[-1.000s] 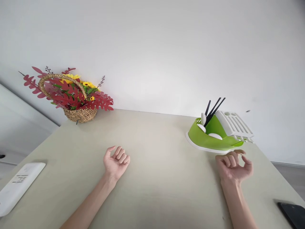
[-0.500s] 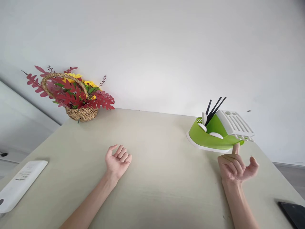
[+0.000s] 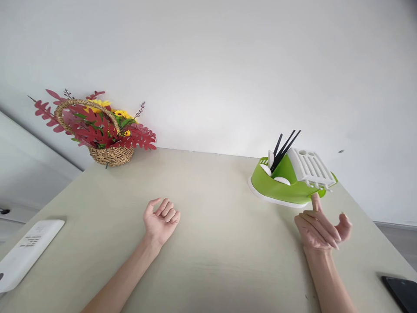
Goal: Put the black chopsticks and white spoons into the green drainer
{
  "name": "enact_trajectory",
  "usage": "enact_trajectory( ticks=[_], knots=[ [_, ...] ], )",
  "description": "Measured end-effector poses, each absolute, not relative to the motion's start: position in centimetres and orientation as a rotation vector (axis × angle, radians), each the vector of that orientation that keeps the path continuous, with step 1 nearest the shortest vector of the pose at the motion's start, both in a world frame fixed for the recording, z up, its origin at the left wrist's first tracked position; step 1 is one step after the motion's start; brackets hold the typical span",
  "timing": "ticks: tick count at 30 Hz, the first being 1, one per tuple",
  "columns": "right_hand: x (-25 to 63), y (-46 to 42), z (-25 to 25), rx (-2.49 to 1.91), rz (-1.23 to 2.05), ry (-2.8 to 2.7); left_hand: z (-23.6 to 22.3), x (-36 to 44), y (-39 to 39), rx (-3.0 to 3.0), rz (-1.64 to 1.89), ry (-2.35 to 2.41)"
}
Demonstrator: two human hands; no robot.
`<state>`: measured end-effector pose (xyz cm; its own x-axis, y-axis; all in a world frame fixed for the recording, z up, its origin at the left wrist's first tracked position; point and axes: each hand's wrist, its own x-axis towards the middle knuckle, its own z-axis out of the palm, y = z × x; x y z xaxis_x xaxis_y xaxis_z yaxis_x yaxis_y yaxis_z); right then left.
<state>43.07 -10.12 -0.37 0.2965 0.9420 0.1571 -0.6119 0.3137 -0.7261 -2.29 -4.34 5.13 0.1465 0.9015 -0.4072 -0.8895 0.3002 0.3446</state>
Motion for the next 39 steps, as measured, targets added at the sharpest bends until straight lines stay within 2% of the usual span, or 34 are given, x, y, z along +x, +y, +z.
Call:
enact_trajectory(
  ticks=[3, 9, 20, 32, 39],
  knots=[
    [42.0, -9.9, 0.6, -0.967, 0.932, -0.707, 5.1, -2.3, -4.3, 0.041, 1.289, 0.612],
    [40.0, -8.6, 1.9, -1.164, 0.939, -0.802, 5.1, -2.3, -4.4, 0.060, 1.288, 0.621],
    [38.6, -7.9, 0.0, -1.950, 0.354, -0.842, 5.0, -2.2, -4.4, 0.041, 1.283, 0.595],
    [35.4, -7.7, -0.3, -1.857, 0.405, -1.108, 5.2, -2.3, -4.4, 0.047, 1.286, 0.601],
    [31.0, -8.1, -0.1, -1.697, 0.556, -1.300, 5.1, -2.5, -4.4, 0.047, 1.296, 0.591]
  ],
)
